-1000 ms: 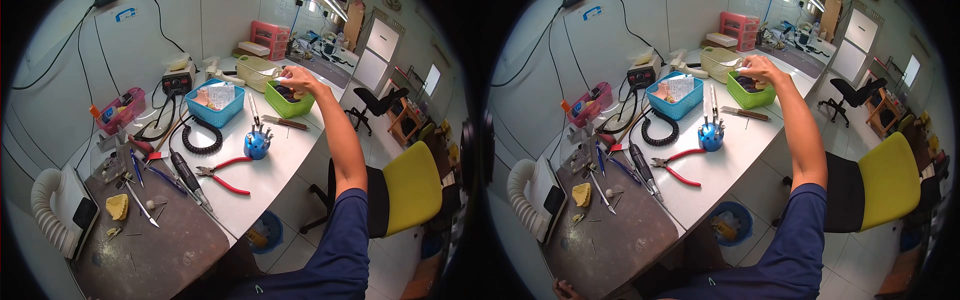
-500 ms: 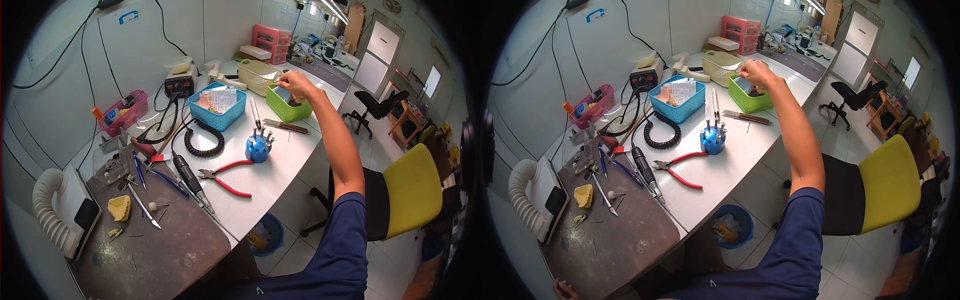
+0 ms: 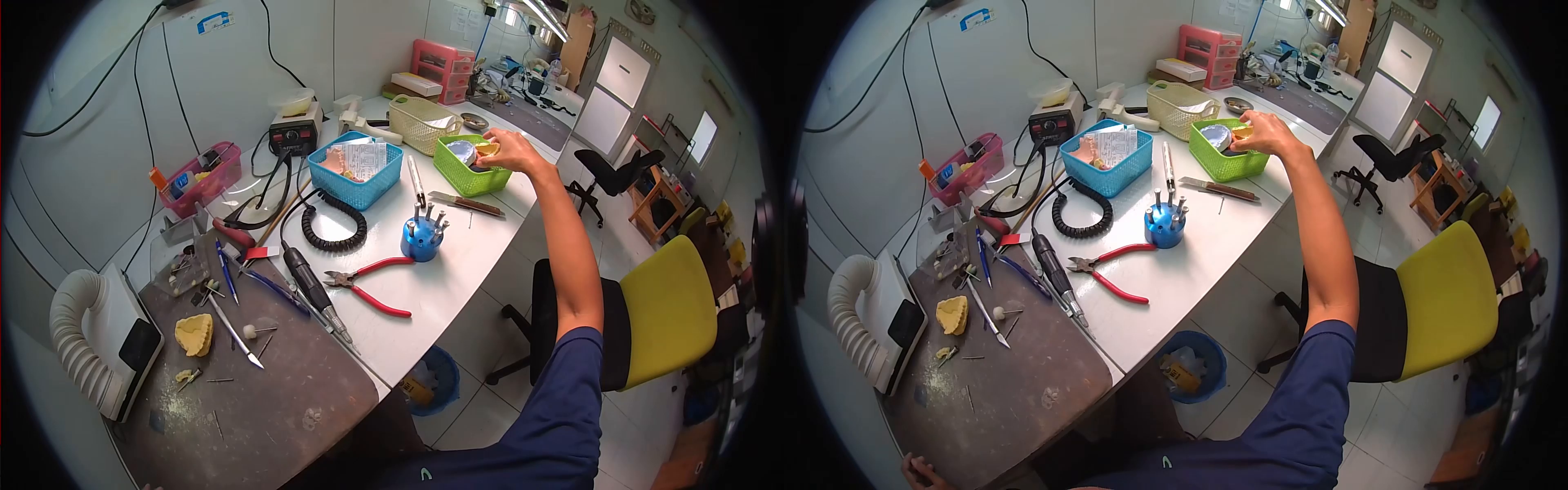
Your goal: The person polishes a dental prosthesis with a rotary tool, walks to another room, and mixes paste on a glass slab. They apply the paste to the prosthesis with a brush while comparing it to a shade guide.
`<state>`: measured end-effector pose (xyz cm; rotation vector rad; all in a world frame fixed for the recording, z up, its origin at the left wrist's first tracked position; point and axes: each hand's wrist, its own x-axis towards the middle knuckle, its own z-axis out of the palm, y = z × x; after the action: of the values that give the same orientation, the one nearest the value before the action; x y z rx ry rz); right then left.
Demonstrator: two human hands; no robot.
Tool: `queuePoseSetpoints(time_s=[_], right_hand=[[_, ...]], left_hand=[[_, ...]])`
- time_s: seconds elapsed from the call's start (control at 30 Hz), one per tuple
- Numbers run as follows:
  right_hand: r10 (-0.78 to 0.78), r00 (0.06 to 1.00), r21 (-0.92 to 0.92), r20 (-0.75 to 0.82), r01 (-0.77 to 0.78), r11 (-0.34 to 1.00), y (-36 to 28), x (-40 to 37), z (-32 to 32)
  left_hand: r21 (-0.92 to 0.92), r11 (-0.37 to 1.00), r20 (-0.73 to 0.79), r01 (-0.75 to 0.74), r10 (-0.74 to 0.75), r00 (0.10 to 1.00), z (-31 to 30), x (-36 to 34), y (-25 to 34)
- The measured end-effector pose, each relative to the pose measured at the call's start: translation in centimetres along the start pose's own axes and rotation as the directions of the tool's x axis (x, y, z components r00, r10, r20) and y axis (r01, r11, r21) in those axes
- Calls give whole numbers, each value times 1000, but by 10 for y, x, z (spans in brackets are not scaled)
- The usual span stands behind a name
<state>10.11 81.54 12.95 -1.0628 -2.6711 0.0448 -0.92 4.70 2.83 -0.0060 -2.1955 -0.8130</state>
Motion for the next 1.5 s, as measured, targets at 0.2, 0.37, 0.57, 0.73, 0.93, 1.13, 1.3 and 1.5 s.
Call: queuePoseSetpoints(time_s=[0.2,0.37,0.57,0.73,0.93,1.13,1.3,1.5], right_hand=[[-20,1000,-36,20,21,999,1,1,6],[-103,994,52,-22,104,993,2,6,7],[-228,972,113,-49,232,966,4,10,12],[-77,932,182,-354,149,972,15,-13,6],[170,791,511,-587,199,836,1,-80,14],[223,866,593,-447,101,799,-73,-179,36],[168,799,708,-578,387,591,-167,-249,47],[39,671,612,-741,650,452,-247,-265,74]], left_hand=[[30,1000,-5,-1,1,1000,-1,0,7],[33,999,0,-4,4,1000,-2,0,11],[36,999,-12,-4,4,1000,-1,0,7],[30,1000,-8,-1,1,1000,-1,0,7],[-28,1000,-31,13,-14,999,2,-1,-2],[20,999,-93,45,-43,995,-6,-10,-104],[-111,981,-101,158,-169,980,-5,-30,-137],[-292,956,-93,-15,-13,996,3,-22,-68]])
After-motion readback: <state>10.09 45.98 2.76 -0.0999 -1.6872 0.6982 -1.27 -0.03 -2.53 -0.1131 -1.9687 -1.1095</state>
